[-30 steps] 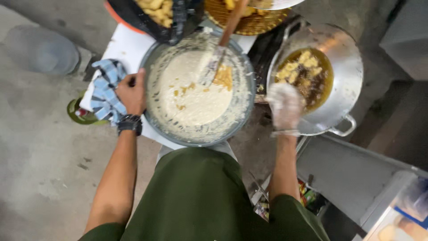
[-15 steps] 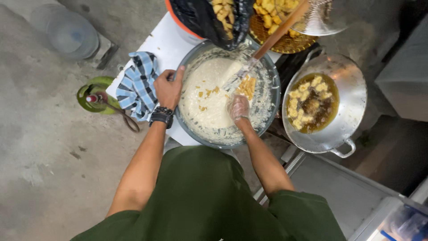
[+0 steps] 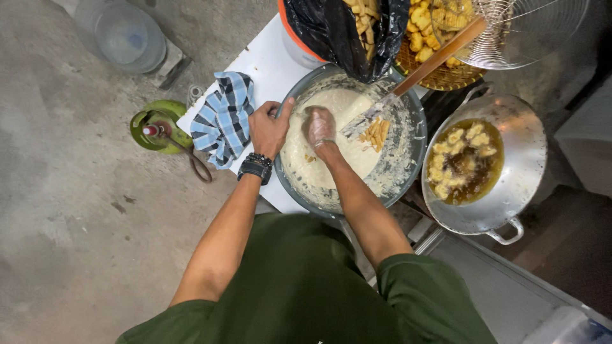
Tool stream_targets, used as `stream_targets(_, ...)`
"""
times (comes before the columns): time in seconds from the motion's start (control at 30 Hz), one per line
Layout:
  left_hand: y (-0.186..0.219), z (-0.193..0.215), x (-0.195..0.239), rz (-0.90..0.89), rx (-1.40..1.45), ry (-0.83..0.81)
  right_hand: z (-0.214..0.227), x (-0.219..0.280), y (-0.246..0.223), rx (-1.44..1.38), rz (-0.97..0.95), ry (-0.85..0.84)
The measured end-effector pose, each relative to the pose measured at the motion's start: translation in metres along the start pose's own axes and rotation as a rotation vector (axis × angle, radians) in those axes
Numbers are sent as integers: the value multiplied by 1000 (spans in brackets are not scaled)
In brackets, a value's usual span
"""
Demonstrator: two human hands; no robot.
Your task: The person transfers fried potato wedges from a basket into a black plastic bag, then repeatedly scoops batter-coated potato strips from a mixing bowl and drops them into a wok of hot oil to fry. The person uses a metal spider strainer to lift finished wedges and a wooden spatula to manage the batter.
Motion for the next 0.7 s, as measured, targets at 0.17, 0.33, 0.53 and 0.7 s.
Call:
stream_targets(0.17,-2,-1,0,58,-7,-28,-48,33,4,596,73,-507)
stream_targets(0.33,-2,0,-2,41,-7,-23,-50,90,37,424,-111,-417)
stream_targets(0.53,0,0,0,55,6,-39,-45,115,33,195,-48,-119)
stream_targets(0.7,0,0,-2,36,7,-42,-37,103,9,274,-288,-94)
Point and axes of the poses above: each hand's wrist, its own x-axis away from the middle knuckle, its own z-axis out of the back of the hand, y = z × x, the point moved 5 cm from there along -x, towards the middle knuckle, and after that the axes turned 1 degree about x, right-handed, at the moved point
